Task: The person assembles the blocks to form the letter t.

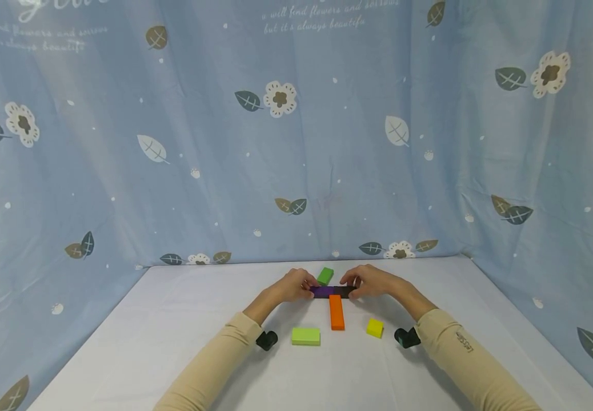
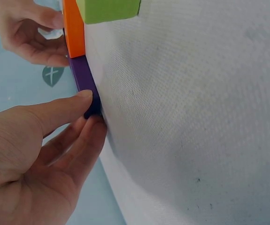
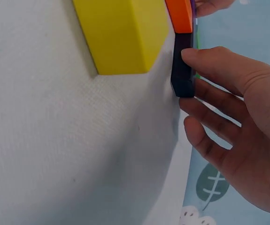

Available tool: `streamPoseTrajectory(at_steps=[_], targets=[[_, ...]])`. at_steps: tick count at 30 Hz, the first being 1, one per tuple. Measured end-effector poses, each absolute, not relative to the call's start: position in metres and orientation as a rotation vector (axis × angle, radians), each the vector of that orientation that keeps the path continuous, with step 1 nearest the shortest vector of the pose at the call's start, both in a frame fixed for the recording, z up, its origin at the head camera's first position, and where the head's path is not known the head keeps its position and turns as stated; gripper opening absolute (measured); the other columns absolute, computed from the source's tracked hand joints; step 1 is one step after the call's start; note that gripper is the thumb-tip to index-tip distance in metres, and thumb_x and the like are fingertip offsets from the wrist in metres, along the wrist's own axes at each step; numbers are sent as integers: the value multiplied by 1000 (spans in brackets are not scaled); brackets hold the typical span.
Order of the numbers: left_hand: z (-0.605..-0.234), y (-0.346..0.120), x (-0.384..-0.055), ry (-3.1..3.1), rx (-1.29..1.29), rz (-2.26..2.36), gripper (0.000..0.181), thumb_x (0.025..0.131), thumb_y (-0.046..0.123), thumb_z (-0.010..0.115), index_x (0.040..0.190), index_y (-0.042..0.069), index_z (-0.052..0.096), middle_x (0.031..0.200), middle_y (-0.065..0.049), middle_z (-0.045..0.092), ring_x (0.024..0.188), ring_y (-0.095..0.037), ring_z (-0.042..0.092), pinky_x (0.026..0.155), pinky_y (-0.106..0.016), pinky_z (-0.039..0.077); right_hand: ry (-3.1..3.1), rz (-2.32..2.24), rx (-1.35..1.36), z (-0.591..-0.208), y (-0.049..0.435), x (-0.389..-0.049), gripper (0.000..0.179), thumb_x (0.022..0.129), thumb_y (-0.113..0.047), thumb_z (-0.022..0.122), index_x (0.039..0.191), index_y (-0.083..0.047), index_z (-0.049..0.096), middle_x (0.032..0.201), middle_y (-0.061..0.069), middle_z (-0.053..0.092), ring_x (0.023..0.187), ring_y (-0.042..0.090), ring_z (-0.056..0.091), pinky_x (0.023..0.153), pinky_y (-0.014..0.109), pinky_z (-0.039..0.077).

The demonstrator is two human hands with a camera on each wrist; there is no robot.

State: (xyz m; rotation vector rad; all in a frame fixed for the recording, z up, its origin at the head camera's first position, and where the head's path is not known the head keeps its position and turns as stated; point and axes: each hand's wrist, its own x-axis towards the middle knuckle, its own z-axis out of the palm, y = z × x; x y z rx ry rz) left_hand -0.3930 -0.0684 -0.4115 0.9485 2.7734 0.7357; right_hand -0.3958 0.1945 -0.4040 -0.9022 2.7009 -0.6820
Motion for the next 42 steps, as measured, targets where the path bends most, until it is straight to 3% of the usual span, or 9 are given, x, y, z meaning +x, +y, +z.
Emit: streamPoseTrajectory(at_steps=[7, 15, 22, 34, 42], targets=[[-414, -69, -394, 2769, 927, 744, 26, 87, 6, 72, 113, 4, 73, 111, -9, 73, 92, -16, 65, 89, -31, 56, 2690, -677, -906, -402, 197, -394, 39, 85, -17, 76, 122, -6, 67, 110, 6, 70, 94, 18, 62, 84, 30, 53], [-412, -69, -392, 2763, 949, 755, 26, 87, 5, 72, 113, 3, 72, 111, -10, 73, 92, -16, 65, 88, -31, 56, 2669, -696, -914, -402, 198, -396, 29, 86, -16, 75, 113, -8, 72, 101, 6, 71, 84, 17, 59, 71, 23, 51], [-413, -70, -394, 2771, 1002, 732, 27, 86, 4, 73, 113, 1, 72, 110, -11, 73, 92, -16, 66, 85, -29, 56, 2675, -727, -841, -401, 196, -395, 28, 84, -17, 77, 112, -10, 74, 90, 1, 69, 78, 16, 59, 69, 25, 51], [-411, -69, -393, 2777, 940, 749, 25, 87, 5, 72, 112, 4, 73, 111, -9, 72, 91, -15, 64, 87, -30, 55, 2734, -695, -788, -402, 197, -392, 32, 85, -20, 77, 116, -13, 74, 94, 3, 63, 78, 14, 54, 68, 24, 47], [-410, -69, -393, 2777, 936, 734, 26, 87, 5, 72, 113, 4, 73, 111, -9, 72, 91, -15, 64, 88, -30, 55, 2753, -649, -918, -402, 198, -390, 33, 85, -17, 76, 117, -8, 72, 91, 6, 61, 73, 11, 52, 67, 20, 45]])
